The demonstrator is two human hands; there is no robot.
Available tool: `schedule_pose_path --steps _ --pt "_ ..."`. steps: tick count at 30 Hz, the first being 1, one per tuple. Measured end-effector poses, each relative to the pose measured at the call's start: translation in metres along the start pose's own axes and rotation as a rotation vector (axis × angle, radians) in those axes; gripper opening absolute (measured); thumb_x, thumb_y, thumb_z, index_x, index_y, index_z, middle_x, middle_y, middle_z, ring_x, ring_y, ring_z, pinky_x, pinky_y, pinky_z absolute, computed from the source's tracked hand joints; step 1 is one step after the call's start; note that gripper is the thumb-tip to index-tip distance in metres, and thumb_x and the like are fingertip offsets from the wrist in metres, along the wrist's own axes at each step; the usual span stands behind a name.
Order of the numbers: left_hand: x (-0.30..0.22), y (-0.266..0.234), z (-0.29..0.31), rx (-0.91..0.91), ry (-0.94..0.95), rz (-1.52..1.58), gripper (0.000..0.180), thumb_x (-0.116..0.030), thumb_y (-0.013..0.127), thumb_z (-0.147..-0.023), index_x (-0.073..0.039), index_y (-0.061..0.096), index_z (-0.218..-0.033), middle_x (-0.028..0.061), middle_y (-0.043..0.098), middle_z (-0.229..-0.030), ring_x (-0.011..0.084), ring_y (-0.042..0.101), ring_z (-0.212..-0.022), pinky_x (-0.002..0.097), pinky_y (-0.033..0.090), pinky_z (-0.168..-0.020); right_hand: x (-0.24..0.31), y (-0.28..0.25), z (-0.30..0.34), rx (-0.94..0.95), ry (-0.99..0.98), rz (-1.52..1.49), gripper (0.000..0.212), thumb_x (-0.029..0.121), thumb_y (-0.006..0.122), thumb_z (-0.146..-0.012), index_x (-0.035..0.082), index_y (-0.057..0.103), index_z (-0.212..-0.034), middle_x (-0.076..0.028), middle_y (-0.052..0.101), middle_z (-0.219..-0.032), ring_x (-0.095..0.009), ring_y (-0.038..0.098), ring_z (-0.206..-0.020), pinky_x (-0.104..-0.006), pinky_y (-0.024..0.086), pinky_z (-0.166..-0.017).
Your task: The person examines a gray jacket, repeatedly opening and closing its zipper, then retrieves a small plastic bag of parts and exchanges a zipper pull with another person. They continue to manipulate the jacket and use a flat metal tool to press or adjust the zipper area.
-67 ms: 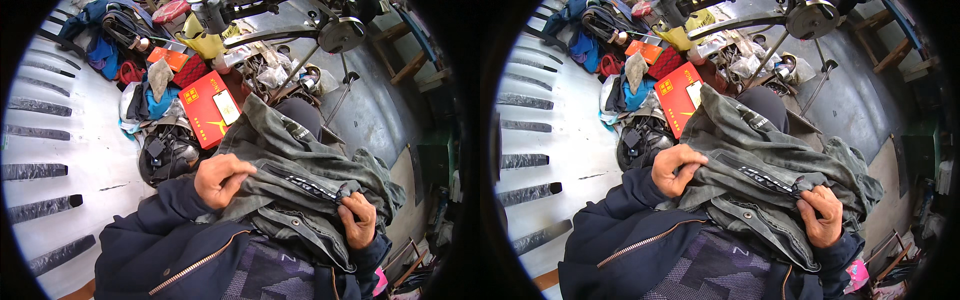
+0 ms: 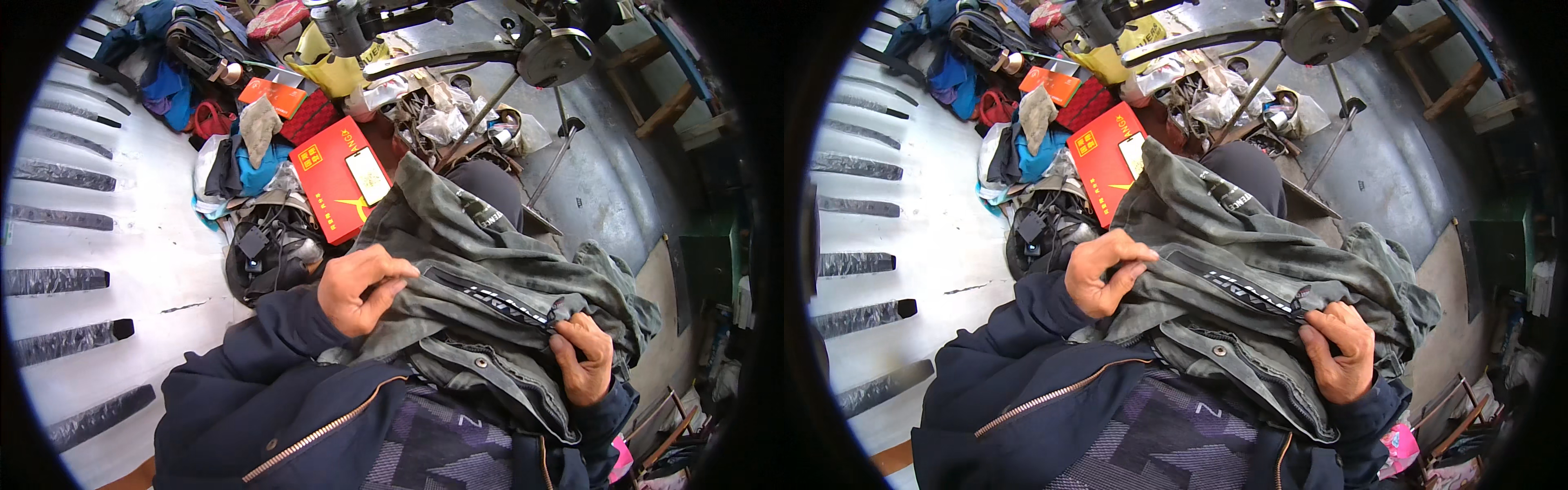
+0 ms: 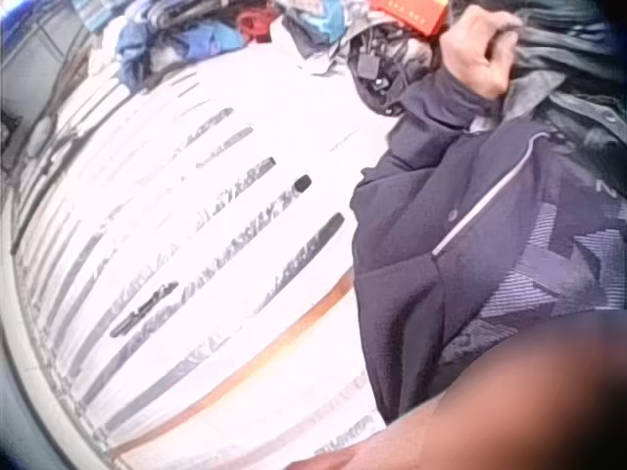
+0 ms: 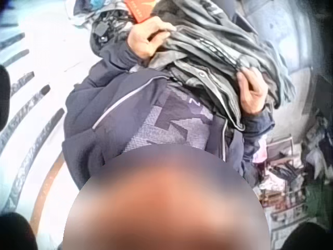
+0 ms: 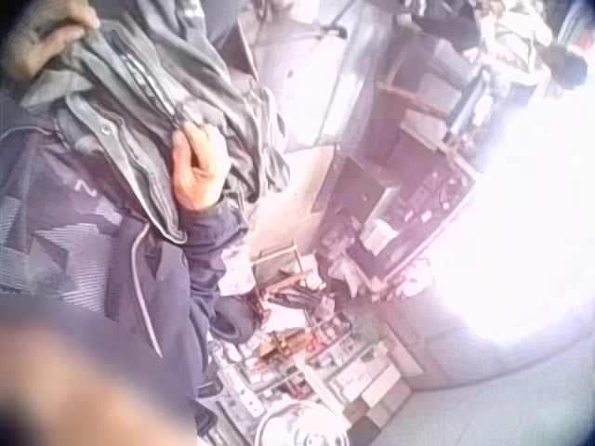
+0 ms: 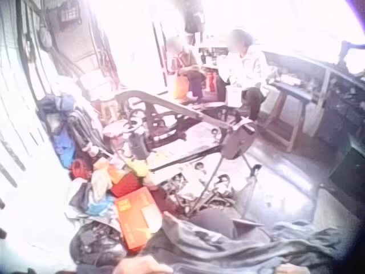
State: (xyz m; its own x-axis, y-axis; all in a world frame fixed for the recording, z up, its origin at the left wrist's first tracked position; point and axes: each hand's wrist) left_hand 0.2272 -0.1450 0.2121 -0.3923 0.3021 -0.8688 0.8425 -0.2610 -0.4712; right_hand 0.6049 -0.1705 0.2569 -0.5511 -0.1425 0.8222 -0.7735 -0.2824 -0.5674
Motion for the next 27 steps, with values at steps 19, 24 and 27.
schedule_pose_path --steps 19,24,27 --pt "-0.052 0.075 -0.146 0.650 0.528 -0.112 0.027 -0.030 0.079 -0.092 -0.011 0.063 -0.103 0.0098 0.064 -0.094 0.0341 0.070 -0.087 0.0454 0.055 -0.069 0.012 0.002 0.005 -0.038 0.134 -0.174 0.009 0.002 0.072 -0.095 -0.003 0.069 -0.100 -0.019 0.069 -0.087 -0.034 0.069 -0.078 -0.0383 0.052 -0.071" --pt "-0.049 0.079 -0.143 0.636 0.416 -0.017 0.025 -0.031 0.074 -0.098 -0.008 0.064 -0.098 0.0119 0.064 -0.087 0.0384 0.068 -0.082 0.0468 0.053 -0.069 0.006 0.005 0.003 -0.069 0.135 -0.192 0.010 0.003 0.075 -0.094 -0.003 0.071 -0.101 -0.018 0.071 -0.084 -0.030 0.071 -0.075 -0.0368 0.054 -0.070" --pt "-0.050 0.082 -0.141 0.633 0.270 0.125 0.022 -0.025 0.071 -0.100 -0.004 0.064 -0.094 0.0134 0.062 -0.087 0.0379 0.064 -0.081 0.0453 0.050 -0.070 0.006 0.005 0.001 -0.090 0.130 -0.187 0.011 0.003 0.077 -0.093 -0.003 0.071 -0.100 -0.017 0.073 -0.084 -0.027 0.073 -0.073 -0.0343 0.055 -0.069"
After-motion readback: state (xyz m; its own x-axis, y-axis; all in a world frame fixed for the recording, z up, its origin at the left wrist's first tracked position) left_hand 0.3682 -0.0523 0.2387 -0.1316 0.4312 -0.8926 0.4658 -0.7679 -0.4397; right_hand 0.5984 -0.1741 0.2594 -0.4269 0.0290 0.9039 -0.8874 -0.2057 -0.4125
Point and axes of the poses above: each hand's wrist, its own z-axis away from the middle knuckle, its own y-axis out of the palm, x = y × z
